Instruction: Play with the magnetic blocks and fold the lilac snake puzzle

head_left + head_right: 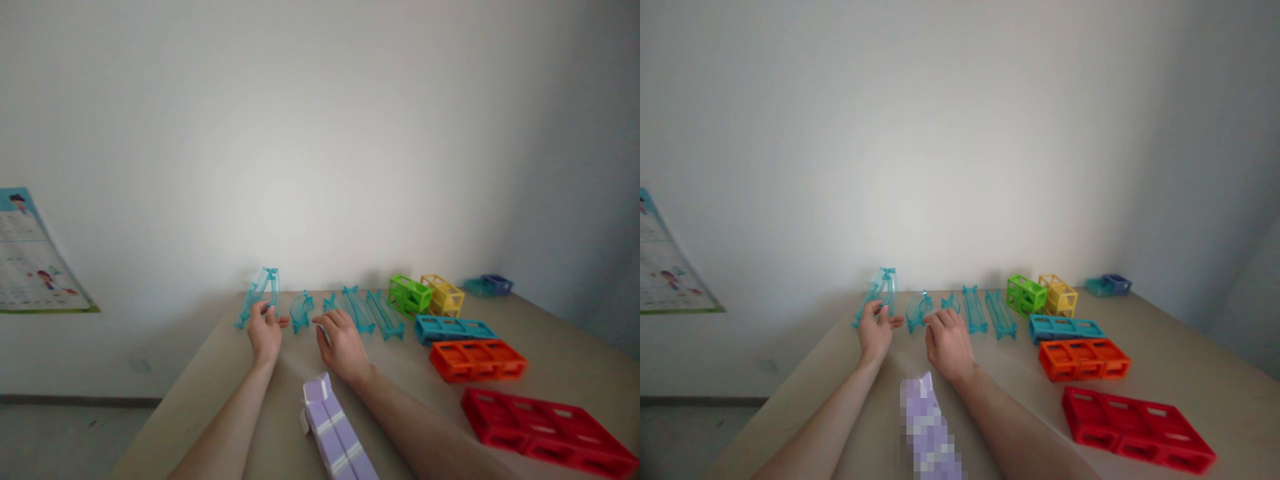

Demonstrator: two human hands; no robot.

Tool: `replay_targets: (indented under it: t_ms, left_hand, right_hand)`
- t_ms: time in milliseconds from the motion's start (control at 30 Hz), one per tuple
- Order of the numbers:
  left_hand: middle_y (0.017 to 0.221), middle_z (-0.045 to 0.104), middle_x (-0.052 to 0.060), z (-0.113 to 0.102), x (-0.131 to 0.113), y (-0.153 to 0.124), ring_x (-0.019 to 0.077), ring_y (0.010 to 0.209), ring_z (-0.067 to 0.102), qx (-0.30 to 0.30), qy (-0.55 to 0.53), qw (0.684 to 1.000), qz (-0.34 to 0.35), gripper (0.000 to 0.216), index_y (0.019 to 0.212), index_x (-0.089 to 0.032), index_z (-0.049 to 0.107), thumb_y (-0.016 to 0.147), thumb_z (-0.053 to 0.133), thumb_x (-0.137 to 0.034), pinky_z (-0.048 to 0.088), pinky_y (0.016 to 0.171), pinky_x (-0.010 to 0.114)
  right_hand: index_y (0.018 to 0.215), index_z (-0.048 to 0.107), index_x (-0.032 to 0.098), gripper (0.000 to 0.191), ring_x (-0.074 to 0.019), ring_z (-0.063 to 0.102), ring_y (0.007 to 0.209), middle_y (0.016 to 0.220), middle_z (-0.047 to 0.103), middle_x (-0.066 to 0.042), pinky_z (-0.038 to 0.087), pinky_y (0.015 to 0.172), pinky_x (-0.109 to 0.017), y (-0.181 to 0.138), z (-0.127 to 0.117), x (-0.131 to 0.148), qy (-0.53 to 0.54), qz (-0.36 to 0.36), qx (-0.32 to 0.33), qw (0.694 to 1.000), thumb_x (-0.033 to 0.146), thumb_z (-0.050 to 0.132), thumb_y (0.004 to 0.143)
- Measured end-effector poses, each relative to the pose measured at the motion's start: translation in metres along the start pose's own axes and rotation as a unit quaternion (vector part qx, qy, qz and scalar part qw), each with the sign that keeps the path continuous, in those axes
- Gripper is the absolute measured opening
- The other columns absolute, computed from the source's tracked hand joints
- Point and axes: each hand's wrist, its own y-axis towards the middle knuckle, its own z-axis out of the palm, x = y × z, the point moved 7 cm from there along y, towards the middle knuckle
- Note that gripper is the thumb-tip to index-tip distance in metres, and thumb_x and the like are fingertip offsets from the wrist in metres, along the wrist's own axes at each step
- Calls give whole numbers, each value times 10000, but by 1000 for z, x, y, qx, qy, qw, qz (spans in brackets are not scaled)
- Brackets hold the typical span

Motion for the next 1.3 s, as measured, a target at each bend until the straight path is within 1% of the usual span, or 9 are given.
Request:
replay_targets:
  t_ms: [200, 467, 600, 767, 867, 1000, 1100, 1267, 1300]
  left_hand:
    - [1084, 541, 82, -2, -8, -1, 92, 542, 652, -17, -58, 998, 30, 197, 1042, -199, 425, 894, 446, -328, 555, 547, 253]
    - [1013, 527, 49, -5, -21, -3, 111, 531, 658, -31, -104, 992, 70, 223, 993, -198, 434, 864, 487, -371, 573, 543, 285]
    - [921, 560, 24, -7, -27, -4, 132, 555, 672, -45, -119, 988, 90, 240, 1002, -201, 430, 863, 498, -385, 576, 567, 294]
    - [755, 603, -12, -7, -34, -7, 157, 576, 685, -39, -133, 985, 107, 259, 1021, -198, 430, 872, 505, -395, 578, 605, 317]
    - [718, 612, -17, -9, -37, -10, 159, 574, 685, -45, -135, 983, 115, 262, 1027, -194, 425, 880, 498, -399, 575, 606, 318]
    - [741, 616, -8, -9, -47, -16, 156, 582, 685, -49, -139, 979, 140, 267, 1052, -190, 414, 890, 493, -387, 574, 608, 316]
    - [775, 626, 8, -5, -54, -22, 151, 597, 685, -20, -140, 977, 158, 253, 1072, -191, 402, 906, 476, -366, 578, 619, 316]
    - [1109, 592, 116, 6, -59, -31, 128, 632, 679, 37, -124, 972, 195, 206, 1031, -198, 422, 906, 474, -354, 581, 608, 300]
    - [1130, 586, 120, 8, -59, -33, 127, 639, 679, 49, -116, 971, 205, 184, 1016, -197, 432, 908, 471, -341, 580, 610, 298]
  right_hand:
    - [984, 631, 180, 202, -230, 542, 914, 920, 642, -83, 430, 840, -372, 0, -1, 0, 4, 5, -3, 1000, 113, 467, 889]
    - [976, 629, 182, 190, -227, 553, 893, 908, 641, -82, 439, 825, -363, -1, -1, 0, 7, -4, -16, 1000, 110, 482, 880]
    - [997, 618, 180, 192, -233, 550, 906, 928, 643, -83, 438, 840, -375, -1, -1, -1, 20, -1, -22, 1000, 115, 476, 886]
    - [1023, 605, 177, 200, -236, 557, 920, 954, 642, -90, 441, 853, -388, -1, -1, 0, 31, 2, -17, 999, 120, 466, 891]
    - [1038, 596, 173, 196, -240, 564, 931, 961, 645, -97, 454, 844, -386, -1, -2, -1, 43, 5, -21, 999, 137, 463, 899]
    - [1127, 560, 170, 231, -241, 577, 956, 994, 651, -102, 467, 868, -391, -2, 0, -4, 70, 15, -32, 997, 184, 480, 910]
    - [1219, 516, 190, 302, -231, 595, 966, 1054, 654, -98, 486, 869, -382, -2, 3, -5, 95, 22, -30, 995, 221, 489, 920]
    - [1318, 459, 223, 410, -230, 609, 981, 1135, 647, -105, 503, 875, -396, -3, 8, -6, 133, 33, -15, 990, 284, 519, 918]
    - [1333, 448, 229, 428, -230, 610, 982, 1144, 644, -106, 509, 869, -394, -3, 9, -7, 141, 36, -12, 989, 291, 522, 916]
